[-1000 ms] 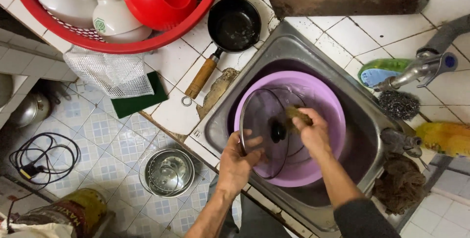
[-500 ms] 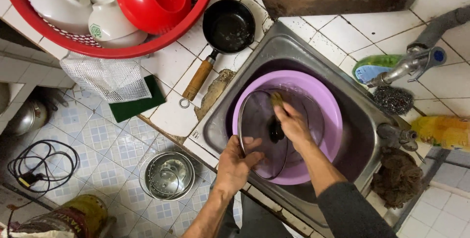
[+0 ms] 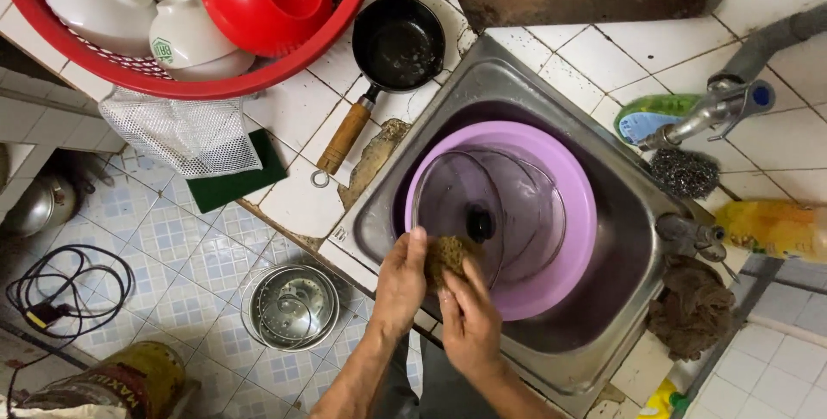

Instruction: The person is scrubbing a small black frying pan with a sponge and rinsing it under a faucet in a kitchen sink.

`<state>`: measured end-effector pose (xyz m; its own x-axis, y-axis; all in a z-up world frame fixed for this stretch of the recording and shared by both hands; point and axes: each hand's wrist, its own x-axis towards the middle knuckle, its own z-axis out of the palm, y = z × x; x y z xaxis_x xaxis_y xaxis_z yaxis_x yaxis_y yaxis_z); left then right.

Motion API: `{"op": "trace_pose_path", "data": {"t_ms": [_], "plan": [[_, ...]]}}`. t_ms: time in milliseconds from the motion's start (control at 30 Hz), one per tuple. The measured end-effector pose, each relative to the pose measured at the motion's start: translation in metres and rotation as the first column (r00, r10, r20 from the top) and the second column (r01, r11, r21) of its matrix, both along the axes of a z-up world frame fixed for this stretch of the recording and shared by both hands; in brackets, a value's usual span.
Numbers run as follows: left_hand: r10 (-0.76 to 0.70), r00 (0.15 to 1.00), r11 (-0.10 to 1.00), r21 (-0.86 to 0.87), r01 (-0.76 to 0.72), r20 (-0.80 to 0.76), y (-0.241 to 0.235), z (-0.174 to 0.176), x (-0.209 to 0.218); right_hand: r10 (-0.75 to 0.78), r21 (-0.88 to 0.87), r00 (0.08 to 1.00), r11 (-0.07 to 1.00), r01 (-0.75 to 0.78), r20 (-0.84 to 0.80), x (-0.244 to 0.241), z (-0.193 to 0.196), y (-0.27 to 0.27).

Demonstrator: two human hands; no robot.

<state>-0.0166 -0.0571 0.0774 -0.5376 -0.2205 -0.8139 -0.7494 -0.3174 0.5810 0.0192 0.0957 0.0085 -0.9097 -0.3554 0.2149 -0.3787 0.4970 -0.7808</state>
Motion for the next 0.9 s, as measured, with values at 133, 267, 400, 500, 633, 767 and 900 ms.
{"op": "trace_pose_path", "data": {"t_ms": [133,267,400,500,633,767,900], "plan": [[0.108,0.993,0.994,0.002,-0.108,-0.043,0.009,-0.019,0.003,-0.034,0.045,0.998,0.999,0.031,0.053,-0.007,-0.019,0.037],[0.266,0.956,0.955,0.171,-0.243,-0.127,0.015,-0.023,0.003,-0.441,0.517,0.717,0.846,0.131,0.540,-0.058,-0.037,0.074],[0.301,0.946,0.935,0.233,-0.267,-0.121,0.018,-0.039,0.007,-0.526,0.734,0.740,0.676,0.065,0.419,-0.125,-0.122,0.114],[0.314,0.941,0.924,0.267,-0.272,-0.127,0.020,-0.042,0.009,-0.515,0.662,0.773,0.730,0.170,0.370,-0.133,-0.112,0.086],[0.317,0.942,0.930,0.233,-0.285,-0.113,0.017,-0.026,0.007,-0.700,0.496,0.614,0.704,0.508,0.364,-0.154,-0.105,0.077],[0.320,0.945,0.920,0.256,-0.295,-0.060,0.010,-0.012,0.001,-0.633,0.491,0.526,0.773,0.401,0.567,-0.172,-0.060,0.034],[0.331,0.942,0.916,0.259,-0.305,-0.062,0.009,-0.008,-0.006,-0.201,0.021,0.788,0.972,0.232,0.582,-0.153,-0.015,0.010]]}}
